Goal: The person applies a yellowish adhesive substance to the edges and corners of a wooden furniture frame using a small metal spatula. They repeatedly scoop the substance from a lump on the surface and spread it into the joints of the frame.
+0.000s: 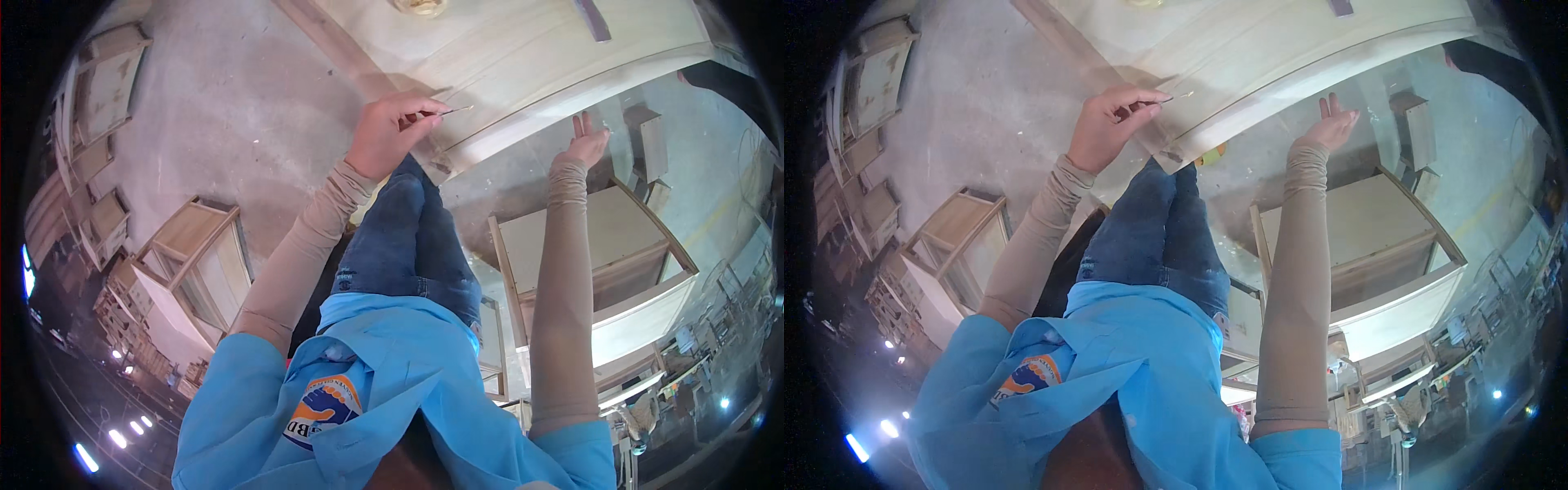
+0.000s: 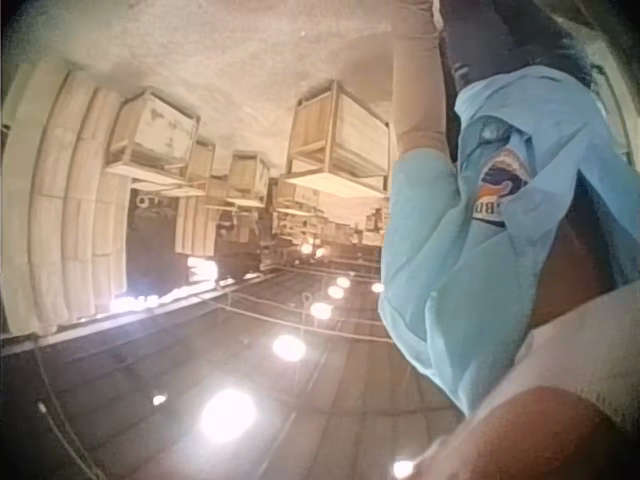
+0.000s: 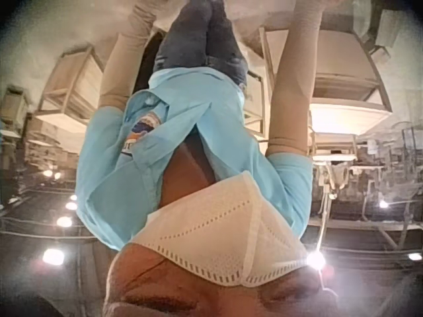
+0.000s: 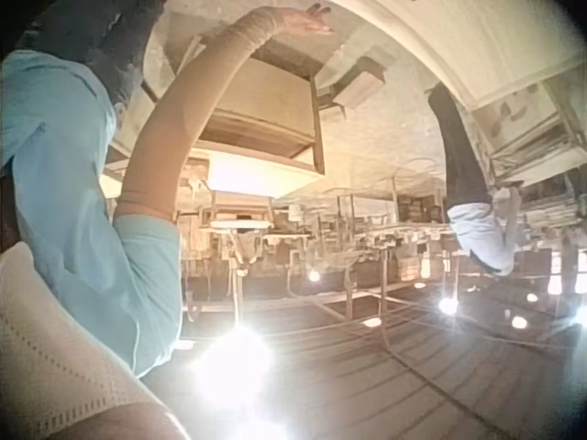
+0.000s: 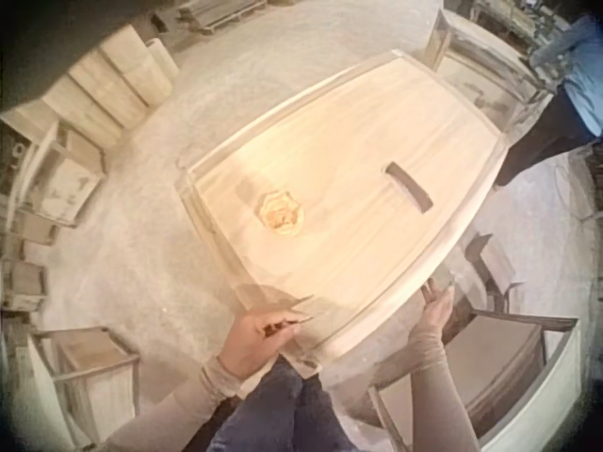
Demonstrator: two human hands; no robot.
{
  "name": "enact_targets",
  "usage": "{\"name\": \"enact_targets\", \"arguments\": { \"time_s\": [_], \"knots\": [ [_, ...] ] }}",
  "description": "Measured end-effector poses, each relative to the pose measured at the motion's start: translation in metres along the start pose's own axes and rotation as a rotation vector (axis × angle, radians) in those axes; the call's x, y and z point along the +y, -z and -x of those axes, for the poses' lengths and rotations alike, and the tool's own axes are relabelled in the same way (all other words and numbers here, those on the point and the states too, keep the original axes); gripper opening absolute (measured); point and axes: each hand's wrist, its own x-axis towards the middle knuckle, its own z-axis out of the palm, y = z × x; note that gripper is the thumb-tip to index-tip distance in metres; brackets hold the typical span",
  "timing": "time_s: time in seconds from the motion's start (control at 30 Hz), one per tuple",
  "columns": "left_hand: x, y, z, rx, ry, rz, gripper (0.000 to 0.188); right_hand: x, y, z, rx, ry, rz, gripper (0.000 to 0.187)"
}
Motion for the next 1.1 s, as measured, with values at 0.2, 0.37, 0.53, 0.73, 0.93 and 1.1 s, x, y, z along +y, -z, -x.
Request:
{"name": "enact_targets", "arguments": {
  "time_s": [0.2,0.37,0.53,0.73,0.93,1.1],
  "knots": [
    [0.009,-0.006,-0.028,-0.004,-0.082,-0.049,0.019,-0.033,-0.026,-0.032,0.008,-0.084,-0.008,0.067],
    [0.020,-0.024,-0.049,-0.083,-0.091,0.009,0.021,-0.032,-0.034,-0.072,0.067,-0.039,0.024,0.073],
    [0.032,-0.042,-0.067,-0.127,-0.123,0.087,0.020,-0.031,-0.040,-0.107,0.101,0.021,0.053,0.077],
    [0.038,-0.042,-0.064,-0.060,-0.036,0.051,0.020,-0.076,-0.062,-0.082,0.017,-0.026,0.088,0.073],
    [0.022,-0.055,-0.028,0.168,0.095,0.115,0.021,-0.049,-0.067,-0.108,-0.035,0.096,0.132,0.064],
    [-0.006,-0.080,0.032,0.328,0.228,0.162,0.021,-0.058,-0.073,-0.095,0.040,0.154,0.198,0.062]
  ]
}}
